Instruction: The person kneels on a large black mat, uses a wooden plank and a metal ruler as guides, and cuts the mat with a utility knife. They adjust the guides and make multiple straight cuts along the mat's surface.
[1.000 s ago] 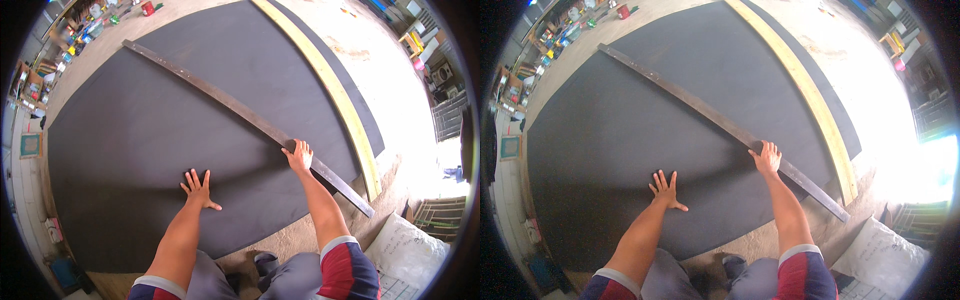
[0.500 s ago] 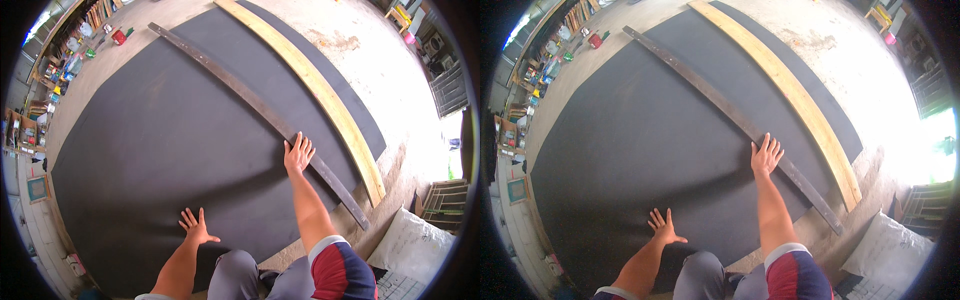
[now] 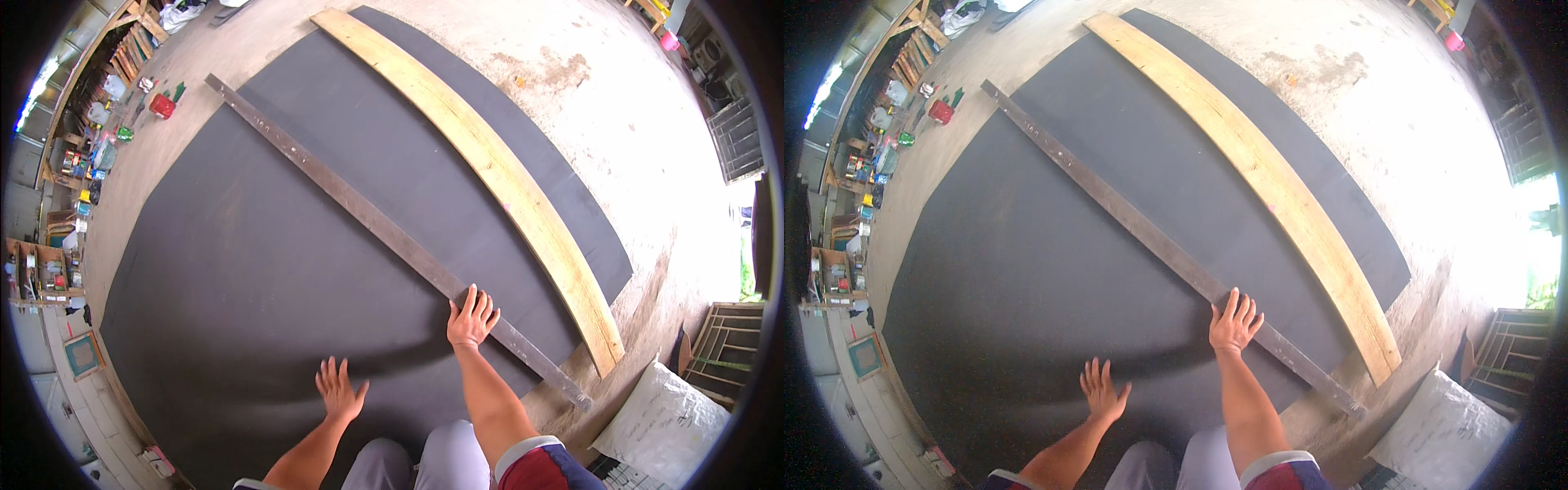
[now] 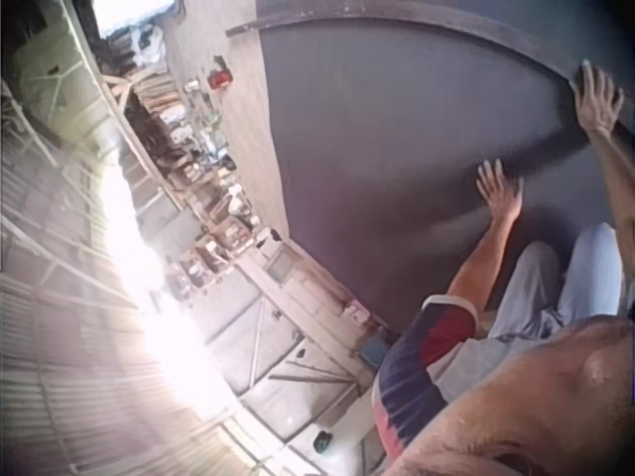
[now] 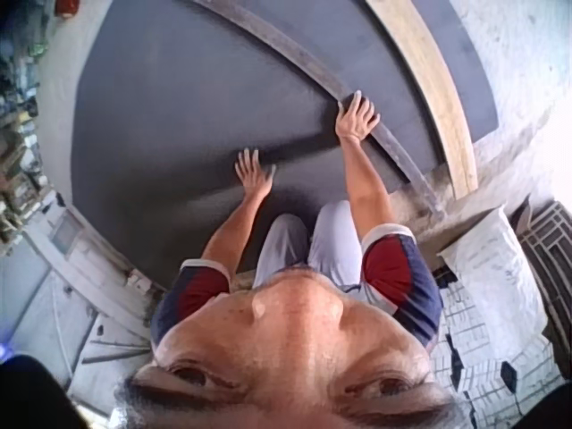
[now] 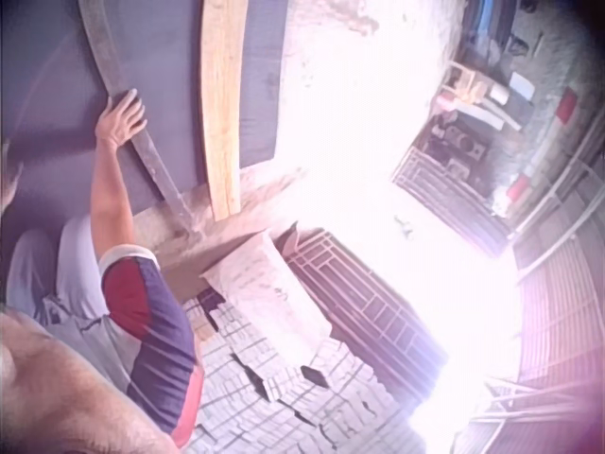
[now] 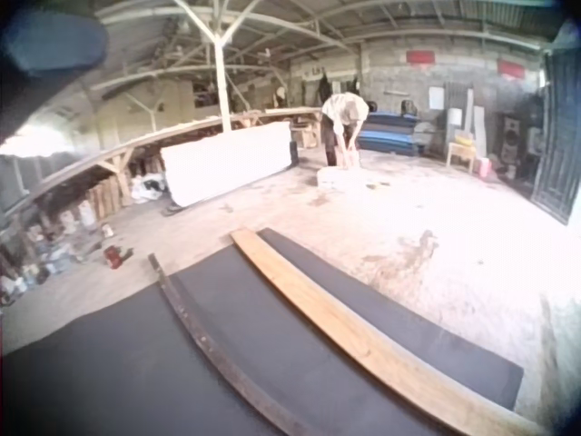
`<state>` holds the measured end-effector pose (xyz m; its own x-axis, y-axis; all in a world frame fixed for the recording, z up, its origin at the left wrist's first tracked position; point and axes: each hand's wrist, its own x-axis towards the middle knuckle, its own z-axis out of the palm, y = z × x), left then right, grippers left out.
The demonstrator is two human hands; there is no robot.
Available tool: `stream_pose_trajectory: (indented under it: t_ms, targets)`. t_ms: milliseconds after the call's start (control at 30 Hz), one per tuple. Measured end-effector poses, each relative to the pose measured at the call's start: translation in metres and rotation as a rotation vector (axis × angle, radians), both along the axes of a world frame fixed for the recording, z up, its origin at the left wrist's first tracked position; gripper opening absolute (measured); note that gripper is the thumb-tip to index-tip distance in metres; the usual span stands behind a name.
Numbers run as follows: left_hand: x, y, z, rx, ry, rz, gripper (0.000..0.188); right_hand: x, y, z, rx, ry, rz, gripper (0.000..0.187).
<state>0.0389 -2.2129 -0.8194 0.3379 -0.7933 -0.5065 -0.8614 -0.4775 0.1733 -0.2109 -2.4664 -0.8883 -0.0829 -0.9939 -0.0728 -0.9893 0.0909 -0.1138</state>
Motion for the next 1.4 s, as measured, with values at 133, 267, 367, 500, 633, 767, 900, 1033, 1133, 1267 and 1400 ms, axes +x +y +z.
stream_pose_trajectory:
  t_ms: [133, 267, 367, 500, 633, 767, 900, 1033, 1133, 1267, 1400]
  targets:
    - [0.004, -0.202, -0.029, -0.4, -0.072, 0.078, 0.082, 0.001, 0.002, -0.001, -0.026, 0.0, 0.013, 0.075]
    - [-0.024, -0.37, -0.023, -0.501, -0.018, -0.103, 0.083, -0.01, 0.003, -0.008, -0.045, 0.032, 0.018, 0.078]
    - [-0.052, -0.448, -0.026, -0.3, -0.07, -0.069, 0.089, -0.004, -0.001, -0.005, -0.078, 0.049, 0.047, 0.079]
    - [-0.083, -0.504, -0.033, 0.069, 0.135, 0.152, 0.125, -0.01, 0.002, -0.006, -0.107, 0.072, 0.087, 0.075]
    - [-0.073, -0.518, -0.013, 0.304, 0.132, 0.079, 0.162, -0.009, -0.007, 0.012, 0.013, 0.009, 0.099, 0.078]
    - [-0.081, -0.523, -0.016, 0.409, 0.105, 0.073, 0.167, -0.03, -0.031, 0.044, 0.149, -0.327, 0.089, 0.092]
    - [-0.074, -0.525, -0.01, 0.472, 0.071, 0.104, 0.17, -0.053, -0.173, 0.072, -0.002, -0.258, 0.073, 0.115]
    - [-0.078, -0.532, -0.008, 0.534, 0.046, 0.116, 0.171, -0.092, -0.289, 0.068, 0.114, -0.159, 0.095, 0.131]
    - [-0.081, -0.533, -0.01, 0.544, 0.045, 0.118, 0.171, -0.105, -0.318, 0.067, 0.178, -0.214, 0.099, 0.124]
    - [-0.085, -0.536, -0.005, 0.572, 0.05, 0.12, 0.17, -0.123, -0.33, 0.06, 0.06, -0.288, 0.146, 0.119]
    - [-0.083, -0.538, -0.005, 0.595, 0.056, 0.129, 0.171, -0.144, -0.381, 0.059, 0.022, -0.264, 0.188, 0.115]
